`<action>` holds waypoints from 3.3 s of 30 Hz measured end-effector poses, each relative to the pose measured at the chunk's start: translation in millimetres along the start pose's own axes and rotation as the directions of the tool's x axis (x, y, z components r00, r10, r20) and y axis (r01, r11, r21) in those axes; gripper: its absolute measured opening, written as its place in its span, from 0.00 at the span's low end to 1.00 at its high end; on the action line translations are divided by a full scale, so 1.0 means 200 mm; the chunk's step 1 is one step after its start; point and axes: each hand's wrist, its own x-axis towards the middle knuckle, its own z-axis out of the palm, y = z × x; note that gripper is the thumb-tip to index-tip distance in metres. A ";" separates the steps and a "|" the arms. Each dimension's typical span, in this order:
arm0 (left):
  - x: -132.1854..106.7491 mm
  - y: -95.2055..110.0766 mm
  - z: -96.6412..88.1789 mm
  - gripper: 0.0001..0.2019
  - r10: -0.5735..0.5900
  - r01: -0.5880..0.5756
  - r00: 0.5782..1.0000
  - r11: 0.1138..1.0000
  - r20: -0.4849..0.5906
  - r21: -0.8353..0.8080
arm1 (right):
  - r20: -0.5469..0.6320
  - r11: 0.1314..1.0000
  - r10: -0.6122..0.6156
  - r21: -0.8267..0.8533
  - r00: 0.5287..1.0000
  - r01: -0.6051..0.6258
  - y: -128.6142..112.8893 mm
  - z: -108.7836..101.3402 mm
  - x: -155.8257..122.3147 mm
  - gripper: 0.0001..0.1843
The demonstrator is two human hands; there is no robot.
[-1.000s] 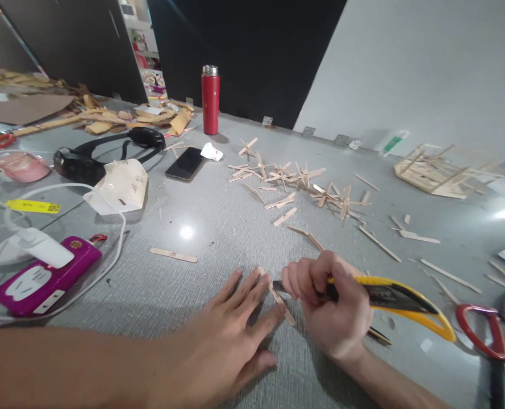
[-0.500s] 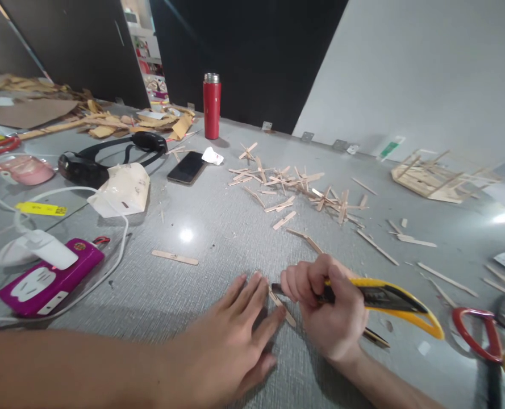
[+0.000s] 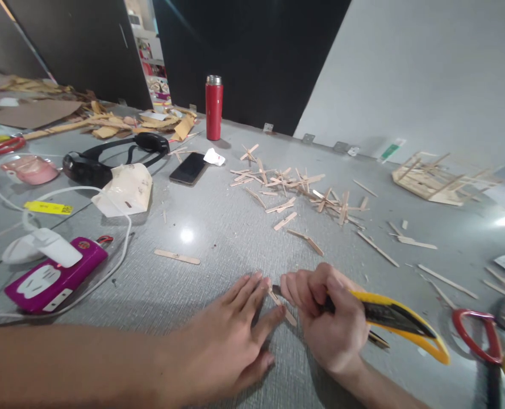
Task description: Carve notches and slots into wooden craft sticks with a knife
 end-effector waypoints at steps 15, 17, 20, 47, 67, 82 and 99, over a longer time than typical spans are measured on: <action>0.01 -0.02 0.02 0.24 0.034 -0.037 0.999 0.993 0.029 0.109 | -0.082 0.998 0.032 -0.046 0.996 -0.036 0.01 0.02 -0.03 0.28; 0.01 -0.02 0.02 0.25 0.031 -0.033 0.999 0.993 0.022 0.114 | -0.092 0.998 0.033 -0.051 0.995 -0.038 0.01 0.02 -0.04 0.28; 0.02 -0.01 0.02 0.25 0.021 -0.023 1.000 0.992 0.019 0.123 | -0.101 0.998 0.034 -0.054 0.994 -0.040 0.01 0.01 -0.05 0.28; 0.01 -0.06 -0.01 0.33 0.088 -0.086 0.996 0.994 0.025 -0.067 | -0.368 0.826 0.315 -0.347 0.875 -0.443 -0.10 -0.16 0.08 0.15; 0.01 -0.06 0.00 0.29 0.121 -0.121 0.993 0.992 0.000 0.019 | 0.157 -0.065 -0.266 -0.987 0.951 0.145 -0.35 -0.31 0.10 0.05; 0.01 -0.07 -0.02 0.29 0.126 -0.126 0.992 0.992 0.021 -0.015 | 0.315 -0.055 0.084 -0.946 0.945 0.320 -0.27 -0.51 0.15 0.08; 0.01 -0.09 -0.04 0.32 0.141 -0.138 0.987 0.989 0.078 -0.045 | 0.752 -0.451 0.407 -0.327 0.518 0.830 -0.45 -0.22 0.07 0.25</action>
